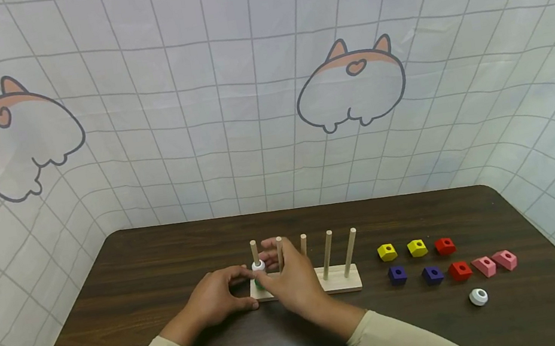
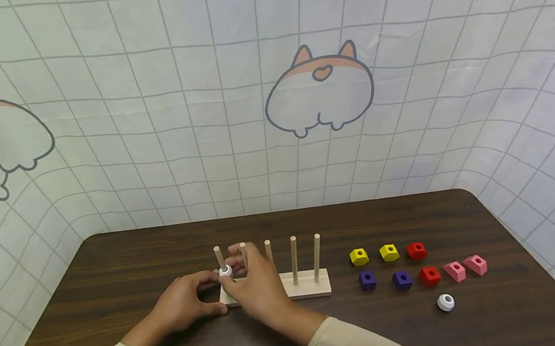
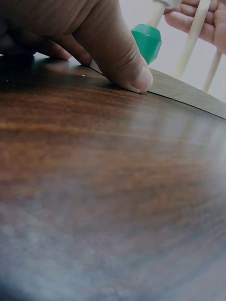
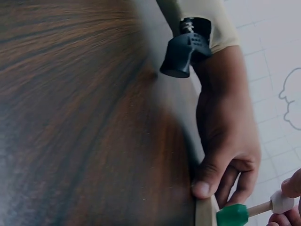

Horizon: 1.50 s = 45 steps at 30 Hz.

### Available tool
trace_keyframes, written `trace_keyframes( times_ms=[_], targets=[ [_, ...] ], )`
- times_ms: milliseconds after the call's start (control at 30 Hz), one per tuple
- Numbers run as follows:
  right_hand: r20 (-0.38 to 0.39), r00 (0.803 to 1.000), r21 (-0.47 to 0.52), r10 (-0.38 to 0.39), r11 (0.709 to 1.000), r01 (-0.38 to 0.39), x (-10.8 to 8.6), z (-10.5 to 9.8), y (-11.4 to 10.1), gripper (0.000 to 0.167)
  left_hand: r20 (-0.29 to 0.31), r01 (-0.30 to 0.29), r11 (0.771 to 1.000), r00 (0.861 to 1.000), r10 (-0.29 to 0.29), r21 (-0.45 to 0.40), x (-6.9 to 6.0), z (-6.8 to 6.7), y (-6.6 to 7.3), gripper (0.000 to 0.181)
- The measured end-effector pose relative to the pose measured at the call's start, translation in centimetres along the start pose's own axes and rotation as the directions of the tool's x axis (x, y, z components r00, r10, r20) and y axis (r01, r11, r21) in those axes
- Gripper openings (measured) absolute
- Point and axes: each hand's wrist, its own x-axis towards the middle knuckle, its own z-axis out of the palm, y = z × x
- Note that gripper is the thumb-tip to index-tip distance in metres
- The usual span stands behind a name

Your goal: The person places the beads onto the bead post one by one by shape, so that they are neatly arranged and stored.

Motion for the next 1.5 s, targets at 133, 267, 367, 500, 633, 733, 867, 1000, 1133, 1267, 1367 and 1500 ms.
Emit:
trace_keyframes(
  times_ms=[133, 267, 367, 500, 633, 733, 867, 1000, 1133, 1267, 1367, 1500],
  targets=[
    [0.0, 1.0, -0.002, -0.013, 1.0, 0.013, -0.1, 0.2, 0.5, 0.048, -0.005, 0.0, 1.0, 1.0, 0.0, 0.0, 0.0, 0.1, 0.0, 0.05],
    [0.004, 1.0, 0.004, -0.025, 1.0, 0.025, -0.2, 0.2, 0.7, 0.048, 0.0, -0.009, 1.0, 1.0, 0.009, -0.004, 0.1, 0.1, -0.1, 0.05],
    [0.013, 1.0, -0.006, -0.024, 1.0, 0.024, -0.3, 0.3, 0.8, 0.048, -0.001, -0.007, 1.0, 1.0, 0.007, -0.002, 0.1, 0.1, -0.2, 0.05],
    [0.02, 0.999, -0.014, -0.036, 0.999, 0.037, -0.3, 0.2, 0.9, 0.049, -0.004, -0.006, 1.0, 1.0, 0.006, 0.005, 0.0, 0.1, -0.3, 0.05],
    [0.015, 0.998, -0.033, -0.066, 0.997, 0.067, -0.6, 0.0, 0.8, 0.052, -0.005, -0.01, 1.0, 1.0, 0.01, 0.005, 0.0, 0.2, -0.3, 0.051],
    [0.02, 0.996, -0.059, -0.085, 0.995, 0.086, -0.9, -0.4, 0.7, 0.055, -0.006, -0.011, 1.0, 1.0, 0.011, 0.001, 0.0, 0.2, -0.2, 0.052],
    [0.057, 0.993, -0.055, -0.102, 0.993, 0.105, -1.5, -1.1, 0.7, 0.06, -0.006, -0.011, 1.0, 1.0, 0.011, -0.008, 0.1, 0.2, -0.2, 0.052],
    [0.109, 0.988, -0.051, -0.109, 0.992, 0.115, -2.1, -1.9, 1.0, 0.067, -0.006, -0.015, 1.0, 1.0, 0.015, -0.006, 0.1, 0.2, -0.1, 0.051],
    [0.166, 0.981, -0.048, -0.104, 0.992, 0.113, -2.6, -2.9, 1.3, 0.069, -0.007, -0.015, 1.0, 1.0, 0.015, -0.002, 0.1, 0.2, -0.1, 0.051],
    [0.215, 0.97, -0.018, -0.113, 0.993, 0.12, -3.1, -4.1, 1.7, 0.066, -0.011, -0.012, 1.0, 1.0, 0.012, 0.006, 0.2, 0.2, 0.0, 0.051],
    [0.238, 0.963, -0.017, -0.127, 0.991, 0.135, -3.4, -5.0, 2.1, 0.061, -0.015, -0.011, 1.0, 1.0, 0.011, 0.009, 0.2, 0.2, 0.0, 0.051],
    [0.252, 0.953, -0.013, -0.168, 0.984, 0.177, -3.7, -6.3, 2.7, 0.049, -0.014, -0.003, 1.0, 1.0, 0.003, 0.01, 0.2, 0.2, 0.0, 0.051]
  ],
)
